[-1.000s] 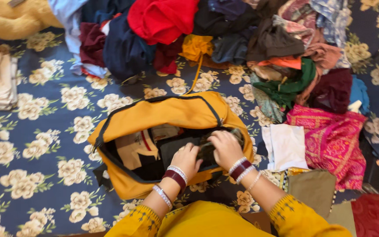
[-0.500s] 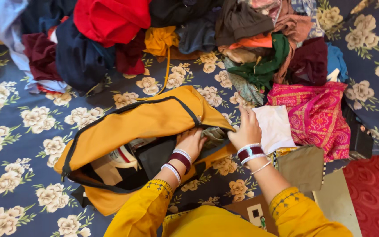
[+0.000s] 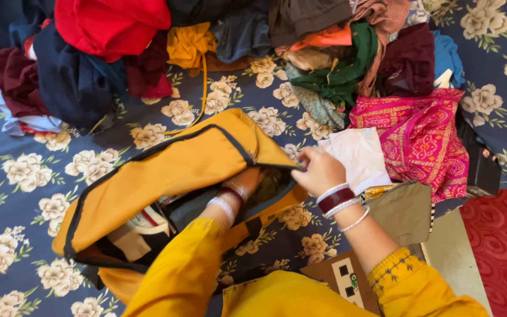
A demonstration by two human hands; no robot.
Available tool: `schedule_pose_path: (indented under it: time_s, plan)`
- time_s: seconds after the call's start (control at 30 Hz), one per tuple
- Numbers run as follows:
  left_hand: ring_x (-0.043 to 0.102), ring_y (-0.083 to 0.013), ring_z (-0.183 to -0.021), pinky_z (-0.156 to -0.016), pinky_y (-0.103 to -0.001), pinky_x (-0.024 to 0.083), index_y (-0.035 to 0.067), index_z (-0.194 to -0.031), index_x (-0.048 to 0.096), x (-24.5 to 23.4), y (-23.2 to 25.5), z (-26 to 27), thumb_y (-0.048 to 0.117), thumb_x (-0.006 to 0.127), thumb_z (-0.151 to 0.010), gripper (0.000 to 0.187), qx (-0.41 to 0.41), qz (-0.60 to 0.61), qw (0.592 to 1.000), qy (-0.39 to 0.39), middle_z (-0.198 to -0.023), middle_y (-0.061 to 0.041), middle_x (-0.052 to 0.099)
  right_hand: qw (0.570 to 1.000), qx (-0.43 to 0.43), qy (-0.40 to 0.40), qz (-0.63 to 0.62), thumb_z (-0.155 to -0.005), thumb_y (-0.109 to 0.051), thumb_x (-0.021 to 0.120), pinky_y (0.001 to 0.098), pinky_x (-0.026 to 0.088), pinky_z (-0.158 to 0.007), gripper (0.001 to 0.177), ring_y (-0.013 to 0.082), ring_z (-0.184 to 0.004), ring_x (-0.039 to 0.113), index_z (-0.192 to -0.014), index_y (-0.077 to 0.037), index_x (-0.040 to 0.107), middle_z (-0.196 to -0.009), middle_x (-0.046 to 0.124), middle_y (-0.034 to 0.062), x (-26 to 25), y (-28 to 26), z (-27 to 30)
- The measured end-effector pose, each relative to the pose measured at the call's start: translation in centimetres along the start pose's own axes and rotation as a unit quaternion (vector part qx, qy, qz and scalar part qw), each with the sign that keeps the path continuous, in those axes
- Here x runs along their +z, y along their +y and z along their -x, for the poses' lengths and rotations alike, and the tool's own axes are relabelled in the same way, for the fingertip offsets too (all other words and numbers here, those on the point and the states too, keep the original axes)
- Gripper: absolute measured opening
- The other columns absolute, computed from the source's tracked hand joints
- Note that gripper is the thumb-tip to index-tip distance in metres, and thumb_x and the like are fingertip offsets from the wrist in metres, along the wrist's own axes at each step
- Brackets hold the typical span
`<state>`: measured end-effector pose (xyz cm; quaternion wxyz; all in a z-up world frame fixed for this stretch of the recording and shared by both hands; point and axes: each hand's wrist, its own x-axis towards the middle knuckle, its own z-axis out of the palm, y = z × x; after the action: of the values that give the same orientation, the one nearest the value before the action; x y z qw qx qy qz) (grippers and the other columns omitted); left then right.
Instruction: The person packs folded clothes into a yellow duffel bag. They pick up various folded garments from a floral-patterned table and place them into the bag one by one, adjusting the items to fit.
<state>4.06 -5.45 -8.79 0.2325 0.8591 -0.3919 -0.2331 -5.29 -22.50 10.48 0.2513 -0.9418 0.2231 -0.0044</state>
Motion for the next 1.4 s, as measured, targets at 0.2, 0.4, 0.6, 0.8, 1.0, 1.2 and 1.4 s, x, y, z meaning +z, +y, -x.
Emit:
schedule_pose_path:
  time_s: [0.2,0.4,0.6,0.8,1.0,1.2,1.4]
  plan:
    - [0.043,-0.0321,-0.144,-0.114,-0.056,0.034,0.013,-0.155,0.047,-2.0,0.0,7.8,0.04,0.062,-0.099,0.064,0.297,-0.241,0.914,0.132,-0.159,-0.016,0.044,0.996,0.028,-0.063,0.049,-0.078,-0.033,0.076,0.0454,0.052,-0.062,0.026,0.0328,-0.072,0.067,-0.074,-0.01,0.066,-0.073,0.068,0.008,1.7,0.5,1.2]
    - [0.023,-0.0405,-0.15,-0.111,-0.068,0.024,0.02,-0.149,0.047,5.2,-0.2,3.3,0.041,0.056,-0.09,0.064,0.217,-0.259,0.937,-0.086,-0.16,-0.015,0.038,0.999,-0.046,-0.007,-0.02,-0.081,-0.031,0.071,0.0457,0.053,-0.061,0.021,0.0331,-0.068,0.067,-0.083,-0.01,0.073,-0.075,0.069,0.0093,2.5,-0.8,1.1]
    - [0.034,-0.0367,-0.144,-0.117,-0.058,0.025,0.015,-0.149,0.049,12.8,-4.8,0.8,0.031,0.046,-0.098,0.054,0.197,-0.323,0.921,-0.094,-0.153,-0.015,0.047,0.994,-0.062,0.005,-0.085,-0.085,-0.029,0.068,0.0451,0.053,-0.064,0.021,0.0319,-0.071,0.067,-0.081,-0.01,0.072,-0.076,0.069,0.009,3.2,-2.4,1.3]
    - [0.032,-0.037,-0.144,-0.116,-0.056,0.023,0.01,-0.145,0.05,8.3,-3.7,0.0,0.043,0.055,-0.095,0.06,0.217,-0.29,0.901,-0.238,-0.155,-0.016,0.042,0.997,-0.022,-0.028,-0.067,-0.079,-0.032,0.073,0.0453,0.05,-0.06,0.026,0.0315,-0.068,0.065,-0.072,-0.009,0.063,-0.072,0.066,0.0086,2.4,0.7,1.2]
    - [0.033,-0.0331,-0.147,-0.118,-0.057,0.025,0.016,-0.15,0.043,1.7,-1.1,2.9,0.057,0.057,-0.095,0.071,0.173,-0.264,0.925,-0.211,-0.158,-0.008,0.039,0.989,0.022,-0.101,-0.105,-0.086,-0.051,0.073,0.0386,0.05,-0.058,0.045,0.0244,-0.063,0.064,-0.073,-0.01,0.062,-0.068,0.064,0.0053,3.1,2.8,3.8]
    - [0.026,-0.0332,-0.147,-0.118,-0.054,0.023,0.026,-0.152,0.036,-4.3,-2.3,6.1,0.066,0.068,-0.077,0.091,0.007,-0.199,0.976,-0.089,-0.161,-0.01,0.031,0.971,0.098,-0.109,-0.19,-0.091,-0.05,0.066,0.0298,0.052,-0.061,0.04,0.0154,-0.064,0.065,-0.086,-0.011,0.069,-0.073,0.068,0.0021,3.0,5.1,7.0]
    - [0.043,-0.0333,-0.136,-0.112,-0.056,0.03,0.024,-0.147,0.049,-4.2,0.9,6.6,0.052,0.07,-0.082,0.075,-0.059,-0.203,0.976,-0.047,-0.149,-0.009,0.05,0.97,0.106,-0.016,-0.218,-0.095,-0.041,0.064,0.0298,0.053,-0.062,0.034,0.0138,-0.066,0.065,-0.097,-0.008,0.072,-0.08,0.073,0.0017,4.7,10.6,8.6]
